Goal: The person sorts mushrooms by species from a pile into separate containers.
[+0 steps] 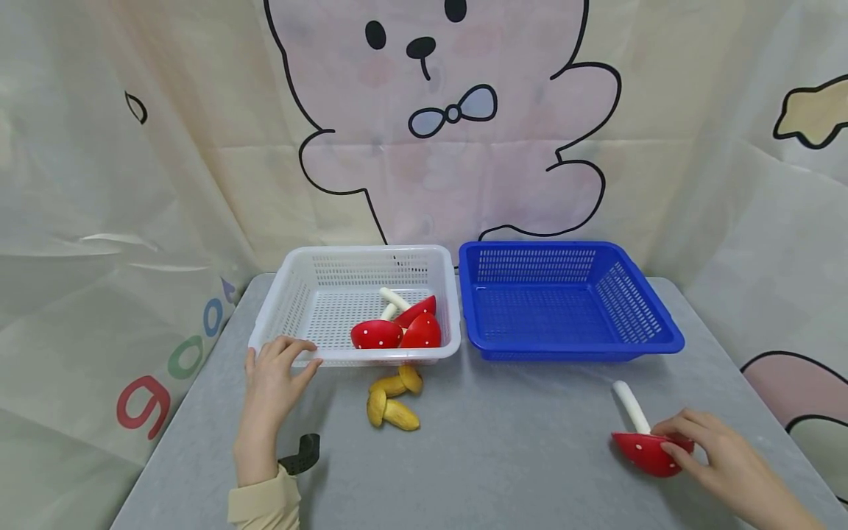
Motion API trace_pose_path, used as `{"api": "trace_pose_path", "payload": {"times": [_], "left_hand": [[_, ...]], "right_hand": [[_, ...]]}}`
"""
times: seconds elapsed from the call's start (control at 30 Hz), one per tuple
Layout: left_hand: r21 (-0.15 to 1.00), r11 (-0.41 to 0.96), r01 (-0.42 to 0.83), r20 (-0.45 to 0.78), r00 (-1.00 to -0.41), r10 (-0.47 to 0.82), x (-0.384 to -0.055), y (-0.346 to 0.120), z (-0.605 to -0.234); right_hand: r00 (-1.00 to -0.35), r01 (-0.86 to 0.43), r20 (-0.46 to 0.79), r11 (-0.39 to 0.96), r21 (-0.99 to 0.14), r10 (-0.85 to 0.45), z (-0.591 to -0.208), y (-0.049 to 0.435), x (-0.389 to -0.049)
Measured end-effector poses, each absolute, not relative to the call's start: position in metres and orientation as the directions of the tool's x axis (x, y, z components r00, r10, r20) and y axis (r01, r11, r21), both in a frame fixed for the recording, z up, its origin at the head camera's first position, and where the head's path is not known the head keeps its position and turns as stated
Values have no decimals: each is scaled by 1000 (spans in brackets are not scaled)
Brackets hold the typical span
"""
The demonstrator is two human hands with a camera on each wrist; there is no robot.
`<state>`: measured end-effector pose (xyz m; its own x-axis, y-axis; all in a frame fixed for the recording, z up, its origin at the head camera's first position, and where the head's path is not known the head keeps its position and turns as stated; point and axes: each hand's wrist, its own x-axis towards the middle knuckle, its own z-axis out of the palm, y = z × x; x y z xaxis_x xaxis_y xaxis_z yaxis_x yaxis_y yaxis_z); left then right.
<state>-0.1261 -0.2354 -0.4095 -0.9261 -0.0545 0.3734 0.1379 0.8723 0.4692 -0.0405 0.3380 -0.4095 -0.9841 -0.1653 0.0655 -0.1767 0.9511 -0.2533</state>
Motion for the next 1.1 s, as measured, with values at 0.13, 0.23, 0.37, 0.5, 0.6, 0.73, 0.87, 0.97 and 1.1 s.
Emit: {"api": "trace_pose_path", "payload": {"times": [0.13, 0.23, 0.37, 0.5, 0.6, 0.73, 0.87, 0.97, 1.1], "left_hand": [[469, 873, 133, 368, -928, -56, -126, -236, -409], [470, 873, 133, 368, -928, -57, -126, -236, -409], [468, 874, 131, 368, -928, -58, -126, -237, -409], [463, 877, 128, 365, -929, -57, -125, -237, -409], [462, 877, 132, 368, -928, -54, -126, -237, -410], [459, 877, 139, 372, -927, -48, -126, -238, -411], [457, 879, 136, 367, -929, -47, -127, -238, -411], [460, 879, 128, 357, -933, -51, -128, -237, -411], [464, 877, 122, 352, -934, -56, -128, -237, -411]], "right_hand": [[-984, -177, 51, 951, -252, -170, -400, 327, -39], [-975, -221, 95, 943, -250, -203, -394, 317, -37], [-954, -290, 160, 922, -255, -255, -387, 306, -38], [-947, -315, 160, 910, -271, -280, -380, 293, -41], [-955, -296, 105, 907, -301, -277, -374, 282, -42], [-944, -329, 98, 877, -351, -314, -365, 270, -44], [-921, -384, 104, 827, -411, -376, -359, 260, -44], [-912, -389, 69, 796, -464, -405, -353, 254, -46], [-892, -422, 80, 756, -500, -445, -346, 243, -47]]}}
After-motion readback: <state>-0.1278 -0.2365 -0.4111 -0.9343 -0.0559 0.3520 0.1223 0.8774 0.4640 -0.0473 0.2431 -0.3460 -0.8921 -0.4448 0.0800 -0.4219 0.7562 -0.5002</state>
